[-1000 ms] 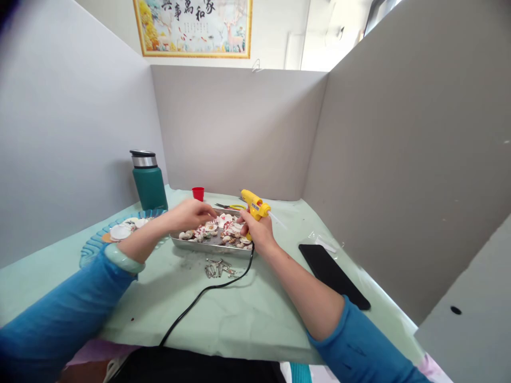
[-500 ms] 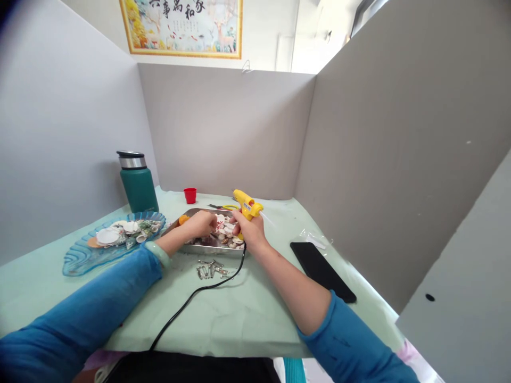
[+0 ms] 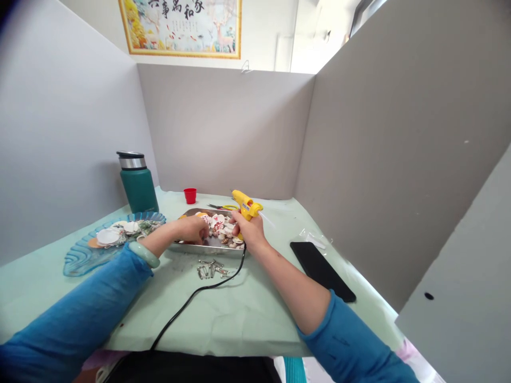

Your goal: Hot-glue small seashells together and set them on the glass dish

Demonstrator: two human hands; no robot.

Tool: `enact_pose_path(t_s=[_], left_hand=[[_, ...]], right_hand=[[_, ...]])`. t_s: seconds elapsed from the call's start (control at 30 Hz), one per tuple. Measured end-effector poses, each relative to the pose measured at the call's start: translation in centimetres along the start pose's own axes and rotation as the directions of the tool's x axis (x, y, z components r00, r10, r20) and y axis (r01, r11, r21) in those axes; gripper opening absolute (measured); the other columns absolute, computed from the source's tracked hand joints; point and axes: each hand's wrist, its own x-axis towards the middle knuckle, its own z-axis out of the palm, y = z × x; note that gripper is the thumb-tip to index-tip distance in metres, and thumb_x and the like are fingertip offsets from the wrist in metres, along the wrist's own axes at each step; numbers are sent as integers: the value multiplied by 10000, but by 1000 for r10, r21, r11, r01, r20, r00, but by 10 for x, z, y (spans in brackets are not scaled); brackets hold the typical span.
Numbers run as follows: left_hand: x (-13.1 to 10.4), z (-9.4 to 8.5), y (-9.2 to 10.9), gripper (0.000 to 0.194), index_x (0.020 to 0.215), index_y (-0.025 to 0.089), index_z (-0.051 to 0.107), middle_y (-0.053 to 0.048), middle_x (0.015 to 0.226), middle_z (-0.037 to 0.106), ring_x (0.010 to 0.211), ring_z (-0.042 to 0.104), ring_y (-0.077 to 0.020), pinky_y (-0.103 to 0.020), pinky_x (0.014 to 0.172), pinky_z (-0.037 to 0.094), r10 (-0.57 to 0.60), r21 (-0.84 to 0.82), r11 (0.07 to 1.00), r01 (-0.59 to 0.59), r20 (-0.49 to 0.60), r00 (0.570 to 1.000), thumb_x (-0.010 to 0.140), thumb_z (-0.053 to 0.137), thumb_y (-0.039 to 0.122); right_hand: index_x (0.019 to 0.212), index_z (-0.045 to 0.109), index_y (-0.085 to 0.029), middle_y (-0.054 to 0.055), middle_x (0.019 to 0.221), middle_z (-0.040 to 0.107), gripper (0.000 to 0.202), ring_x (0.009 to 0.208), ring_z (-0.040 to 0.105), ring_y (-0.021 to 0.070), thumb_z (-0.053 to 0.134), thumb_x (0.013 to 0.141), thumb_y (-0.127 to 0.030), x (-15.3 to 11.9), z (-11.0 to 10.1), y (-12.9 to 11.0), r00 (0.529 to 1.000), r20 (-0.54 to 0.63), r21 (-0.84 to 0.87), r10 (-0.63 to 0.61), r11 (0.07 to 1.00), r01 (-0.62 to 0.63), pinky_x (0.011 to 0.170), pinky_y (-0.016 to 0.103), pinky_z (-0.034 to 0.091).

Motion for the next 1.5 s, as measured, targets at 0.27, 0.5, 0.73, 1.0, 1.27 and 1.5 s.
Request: enact_pose_path(t_s=[0.27, 0.5, 0.73, 1.0, 1.27, 1.5], left_hand=[[-7, -24, 0, 73, 633, 194, 697, -94, 679, 688, 681, 639, -247, -302, 659, 447, -84, 158, 980, 122, -227, 970, 579, 675, 237], [-9, -20, -1, 268, 845, 154, 724, -105, 716, 710, 615, 633, -212, -270, 612, 466, -211, 315, 937, 150, 168, 963, 586, 707, 220], [0, -10, -2, 322, 1024, 173, 699, -102, 970, 714, 864, 635, -214, -254, 731, 442, -10, 224, 972, 70, -256, 967, 748, 546, 234], [-3, 6, 27, 333, 967, 210, 729, -30, 866, 712, 754, 610, -176, -230, 624, 413, 154, 91, 981, -172, 176, 972, 656, 626, 269], [5, 22, 44, 210, 783, 174, 725, -66, 728, 692, 642, 598, -182, -259, 559, 363, 227, 239, 945, -224, 11, 974, 728, 531, 233], [7, 21, 43, 260, 868, 170, 725, -104, 845, 711, 757, 635, -216, -275, 652, 410, 247, 321, 926, -197, -123, 961, 757, 491, 196]], right_hand=[[718, 551, -161, -11, 629, 641, 224, 365, 485, 55, 681, 694, -342, -2, 1, -2, 1000, -2, -4, 2, 1000, -2, 376, 188, 396], [755, 549, -164, -17, 635, 643, 246, 362, 484, 57, 687, 685, -354, -1, 2, -3, 1000, -6, -17, 6, 1000, -6, 370, 189, 398], [756, 553, -159, -12, 634, 646, 253, 360, 485, 58, 693, 687, -359, -1, 0, -1, 1000, 1, -27, 11, 1000, -11, 377, 193, 406], [765, 549, -157, -13, 638, 644, 256, 361, 483, 58, 691, 686, -354, -2, 2, -1, 1000, 0, -26, 11, 1000, -11, 367, 191, 395], [709, 552, -158, -15, 627, 635, 229, 360, 485, 59, 678, 687, -348, -3, 3, -5, 1000, 5, -40, 2, 999, -2, 367, 195, 390], [694, 566, -164, -9, 618, 642, 212, 360, 491, 66, 683, 683, -340, -2, 3, -2, 1000, 8, -19, 3, 1000, -3, 359, 195, 393]])
